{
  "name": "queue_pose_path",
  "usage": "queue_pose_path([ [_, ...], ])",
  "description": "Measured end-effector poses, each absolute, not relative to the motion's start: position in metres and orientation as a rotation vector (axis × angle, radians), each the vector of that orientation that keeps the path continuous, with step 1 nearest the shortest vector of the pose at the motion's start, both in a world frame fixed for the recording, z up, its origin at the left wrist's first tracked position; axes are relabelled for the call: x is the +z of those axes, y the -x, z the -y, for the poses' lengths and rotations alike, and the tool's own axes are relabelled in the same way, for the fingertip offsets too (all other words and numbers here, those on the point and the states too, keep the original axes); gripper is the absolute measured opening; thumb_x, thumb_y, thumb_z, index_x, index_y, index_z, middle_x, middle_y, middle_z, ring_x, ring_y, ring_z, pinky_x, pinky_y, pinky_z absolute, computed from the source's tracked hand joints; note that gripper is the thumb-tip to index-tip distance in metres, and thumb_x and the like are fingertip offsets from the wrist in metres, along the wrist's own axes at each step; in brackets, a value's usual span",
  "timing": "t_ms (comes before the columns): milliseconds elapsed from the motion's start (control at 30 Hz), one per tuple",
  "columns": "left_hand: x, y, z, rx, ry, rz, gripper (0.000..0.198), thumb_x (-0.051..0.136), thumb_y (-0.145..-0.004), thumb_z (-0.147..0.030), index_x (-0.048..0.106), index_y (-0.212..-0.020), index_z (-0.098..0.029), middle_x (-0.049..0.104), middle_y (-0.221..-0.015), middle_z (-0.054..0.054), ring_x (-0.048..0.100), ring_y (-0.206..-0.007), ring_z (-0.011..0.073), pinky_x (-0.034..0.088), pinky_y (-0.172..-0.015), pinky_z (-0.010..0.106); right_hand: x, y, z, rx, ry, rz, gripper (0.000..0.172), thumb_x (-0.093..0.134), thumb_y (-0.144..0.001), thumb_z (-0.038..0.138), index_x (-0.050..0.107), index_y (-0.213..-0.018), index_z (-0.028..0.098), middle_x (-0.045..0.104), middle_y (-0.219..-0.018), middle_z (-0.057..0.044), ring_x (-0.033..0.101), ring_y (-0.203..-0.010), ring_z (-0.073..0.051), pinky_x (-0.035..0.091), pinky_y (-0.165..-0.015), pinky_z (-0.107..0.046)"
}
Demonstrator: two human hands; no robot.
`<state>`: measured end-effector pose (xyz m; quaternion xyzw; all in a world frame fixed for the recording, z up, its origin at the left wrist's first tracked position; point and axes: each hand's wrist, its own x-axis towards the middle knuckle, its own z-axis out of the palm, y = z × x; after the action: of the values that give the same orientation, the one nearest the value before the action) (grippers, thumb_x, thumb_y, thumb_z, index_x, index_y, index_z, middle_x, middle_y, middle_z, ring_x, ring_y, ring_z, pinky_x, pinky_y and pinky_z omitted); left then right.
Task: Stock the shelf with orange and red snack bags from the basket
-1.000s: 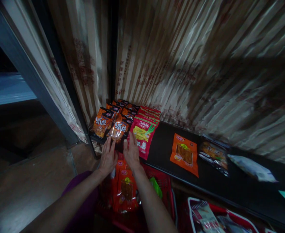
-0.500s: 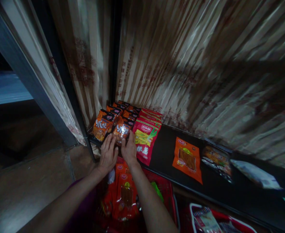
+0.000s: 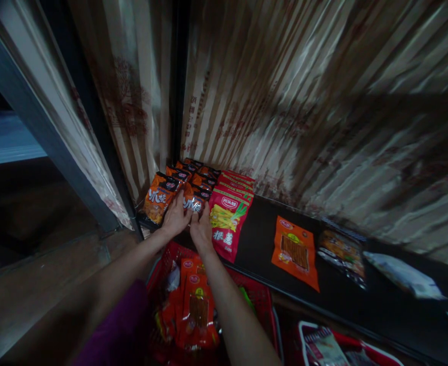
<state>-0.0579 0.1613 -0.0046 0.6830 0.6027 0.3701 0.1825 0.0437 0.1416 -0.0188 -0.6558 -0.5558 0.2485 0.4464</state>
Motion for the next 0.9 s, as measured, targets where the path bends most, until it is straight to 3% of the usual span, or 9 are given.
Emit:
queue_pose_path([
  [267,0.004,0.062,-0.175,0.904,-1.806,-1.695,0.064,0.048,-0.083,-0.03,0.031,-0.14,-0.01,0.047,-0.138,0.017,0.046,-0.127,0.0268,0.035,-0.106,0.039,-0.019,-0.032,-0.142,0.674,1.622,1.33,0.067,0.03,-0.089,0.052,0.025,-0.145,0.015,0.051,-0.135,-0.015,0.051,-0.121,-0.029,0.038,-0.1,-0.046],
  [533,0.007,0.065,-0.177,0.861,-1.829,-1.717,0.064,0.05,-0.082,-0.029,0.031,-0.141,-0.012,0.055,-0.131,0.015,0.055,-0.118,0.0263,0.042,-0.099,0.037,-0.023,-0.028,-0.145,0.651,1.596,1.326,0.067,0.029,-0.089,0.048,0.024,-0.144,0.011,0.053,-0.131,-0.017,0.052,-0.12,-0.027,0.039,-0.098,-0.042],
  [767,0.004,0.062,-0.173,0.92,-1.841,-1.738,0.064,0.05,-0.083,-0.03,0.032,-0.14,-0.009,0.054,-0.131,0.018,0.054,-0.119,0.0268,0.041,-0.101,0.039,-0.022,-0.036,-0.148,0.702,1.643,1.323,0.065,0.034,-0.087,0.05,0.03,-0.143,0.016,0.054,-0.13,-0.016,0.053,-0.117,-0.029,0.04,-0.099,-0.046],
  [900,0.001,0.061,-0.173,0.944,-1.851,-1.714,0.061,0.05,-0.083,-0.027,0.034,-0.138,-0.006,0.055,-0.129,0.019,0.053,-0.121,0.0263,0.04,-0.102,0.038,-0.012,-0.034,-0.153,0.649,1.646,1.284,0.065,0.031,-0.087,0.052,0.034,-0.14,0.014,0.051,-0.134,-0.016,0.047,-0.125,-0.029,0.035,-0.103,-0.047],
])
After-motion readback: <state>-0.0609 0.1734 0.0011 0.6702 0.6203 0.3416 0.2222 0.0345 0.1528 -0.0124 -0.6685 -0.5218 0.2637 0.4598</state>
